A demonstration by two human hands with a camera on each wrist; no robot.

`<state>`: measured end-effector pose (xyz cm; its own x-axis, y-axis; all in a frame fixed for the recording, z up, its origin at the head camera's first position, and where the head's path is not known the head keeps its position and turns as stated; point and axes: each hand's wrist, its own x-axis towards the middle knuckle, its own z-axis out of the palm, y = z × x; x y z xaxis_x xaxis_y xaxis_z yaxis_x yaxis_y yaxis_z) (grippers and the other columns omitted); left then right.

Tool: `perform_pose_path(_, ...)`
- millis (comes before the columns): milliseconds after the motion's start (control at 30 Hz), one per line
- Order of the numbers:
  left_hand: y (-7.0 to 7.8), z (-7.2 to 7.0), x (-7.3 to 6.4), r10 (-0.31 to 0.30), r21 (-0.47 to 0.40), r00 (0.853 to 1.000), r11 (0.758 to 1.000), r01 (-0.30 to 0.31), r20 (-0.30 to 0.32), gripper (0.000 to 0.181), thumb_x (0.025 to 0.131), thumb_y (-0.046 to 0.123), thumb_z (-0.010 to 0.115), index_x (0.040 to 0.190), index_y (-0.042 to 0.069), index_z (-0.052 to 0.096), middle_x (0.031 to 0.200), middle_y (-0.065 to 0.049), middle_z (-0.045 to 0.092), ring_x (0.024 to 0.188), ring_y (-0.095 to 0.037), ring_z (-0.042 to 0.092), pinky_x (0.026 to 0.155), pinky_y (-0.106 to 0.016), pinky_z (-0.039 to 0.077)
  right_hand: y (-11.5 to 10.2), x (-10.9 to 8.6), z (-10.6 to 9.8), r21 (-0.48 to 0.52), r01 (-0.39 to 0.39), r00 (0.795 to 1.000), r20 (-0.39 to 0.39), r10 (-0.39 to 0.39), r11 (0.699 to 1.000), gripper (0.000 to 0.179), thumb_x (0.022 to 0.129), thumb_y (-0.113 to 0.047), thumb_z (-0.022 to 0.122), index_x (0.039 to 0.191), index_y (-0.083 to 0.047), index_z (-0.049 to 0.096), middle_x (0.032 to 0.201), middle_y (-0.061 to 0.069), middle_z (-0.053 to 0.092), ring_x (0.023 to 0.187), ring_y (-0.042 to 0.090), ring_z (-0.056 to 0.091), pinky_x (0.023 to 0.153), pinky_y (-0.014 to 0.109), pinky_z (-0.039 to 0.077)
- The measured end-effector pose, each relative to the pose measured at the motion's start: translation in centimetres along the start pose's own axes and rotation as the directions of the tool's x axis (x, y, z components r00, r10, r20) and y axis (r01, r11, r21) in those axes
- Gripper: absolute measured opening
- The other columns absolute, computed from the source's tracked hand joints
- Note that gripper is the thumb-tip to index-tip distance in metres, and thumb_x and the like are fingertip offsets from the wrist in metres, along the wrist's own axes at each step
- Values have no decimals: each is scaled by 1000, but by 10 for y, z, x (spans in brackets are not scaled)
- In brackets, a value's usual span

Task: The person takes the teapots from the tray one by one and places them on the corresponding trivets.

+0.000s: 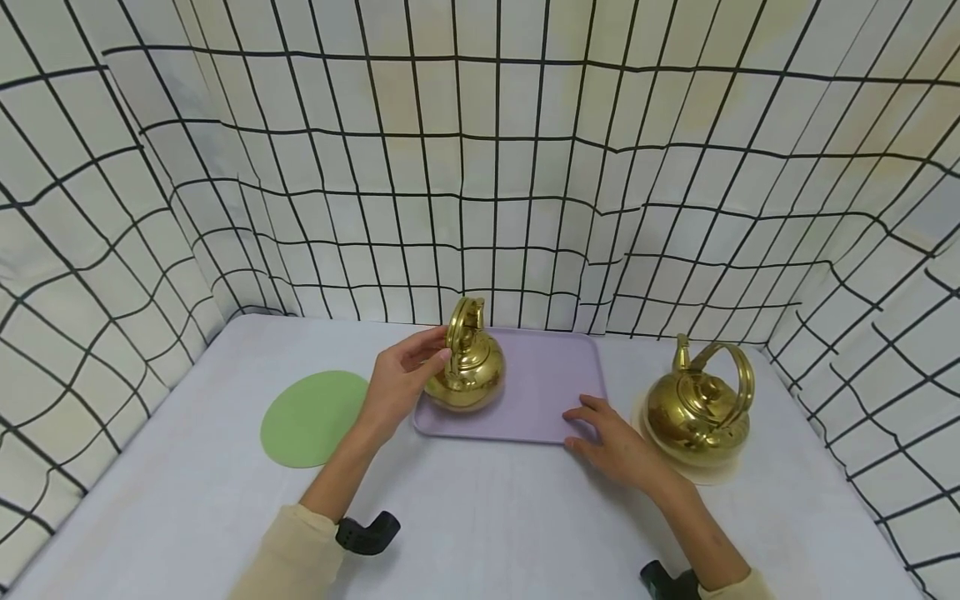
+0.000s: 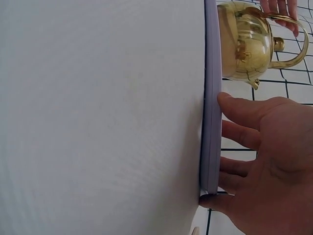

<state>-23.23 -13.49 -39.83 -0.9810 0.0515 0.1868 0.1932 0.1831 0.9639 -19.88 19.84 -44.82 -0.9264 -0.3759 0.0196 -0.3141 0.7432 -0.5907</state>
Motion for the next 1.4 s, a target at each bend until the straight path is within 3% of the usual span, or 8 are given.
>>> perform_pose_path(167, 3, 2, 1, -1, -11, 1000, 1000, 1, 15, 41, 100, 15, 69, 140, 10, 65, 131, -16, 72, 116, -11, 68, 114, -41, 50, -1, 0, -1, 7, -9, 1000, 7, 9, 1000, 37, 100, -21, 69, 134, -6, 65, 156, 32, 44, 146, 53, 43, 118, 66, 38)
perform_pose_path(300, 5, 4, 2, 5, -12, 1000, 1000, -5, 17, 40, 99, 11, 69, 139, 8, 66, 128, -18, 72, 112, -11, 68, 115, -44, 49, -2, 0, -2, 8, -3, 1000, 5, 3, 1000, 37, 100, -20, 69, 133, -5, 65, 155, 33, 44, 145, 54, 43, 117, 66, 38)
perform_pose_path(533, 5, 4, 0, -6, -19, 1000, 1000, 6, -3, 39, 98, 7, 70, 137, 7, 67, 128, -17, 71, 110, -5, 67, 104, -27, 55, -2, -1, 1, 1, 2, 1000, -3, -2, 1000, 37, 100, -20, 69, 133, -5, 65, 155, 32, 45, 145, 54, 44, 117, 66, 38)
perform_pose_path(700, 6, -2, -3, 42, -43, 999, 998, -43, -17, 40, 97, 3, 70, 137, 5, 67, 131, -16, 69, 109, -4, 66, 97, -18, 56, -2, -1, 1, -7, 9, 1000, -8, -9, 1000, 37, 100, -21, 70, 133, -6, 65, 155, 32, 45, 144, 53, 45, 117, 66, 39)
perform_pose_path(867, 9, -12, -3, 92, -67, 995, 993, -94, -43, 40, 97, 3, 70, 137, 4, 67, 120, 0, 72, 109, -4, 67, 95, -18, 56, -4, -2, -1, 3, 2, 1000, -2, -2, 1000, 36, 100, -20, 70, 133, -6, 65, 155, 32, 45, 145, 53, 44, 117, 66, 39)
perform_pose_path(1033, 11, -24, -5, 101, -72, 992, 992, -107, -75, 40, 97, 3, 70, 137, 3, 66, 107, 19, 71, 109, -3, 67, 90, -16, 56, -4, -2, -2, 2, -6, 1000, 4, 6, 1000, 37, 100, -20, 70, 133, -6, 65, 156, 32, 44, 146, 53, 43, 117, 65, 38)
perform_pose_path(1400, 17, -52, -18, 99, -74, 988, 991, -109, -121, 41, 99, 5, 69, 139, -1, 63, 111, 22, 73, 110, 0, 67, 94, -12, 54, -4, -2, -2, 2, -6, 1000, 4, 6, 1000, 37, 100, -22, 70, 134, -7, 65, 157, 31, 44, 146, 52, 43, 118, 65, 39)
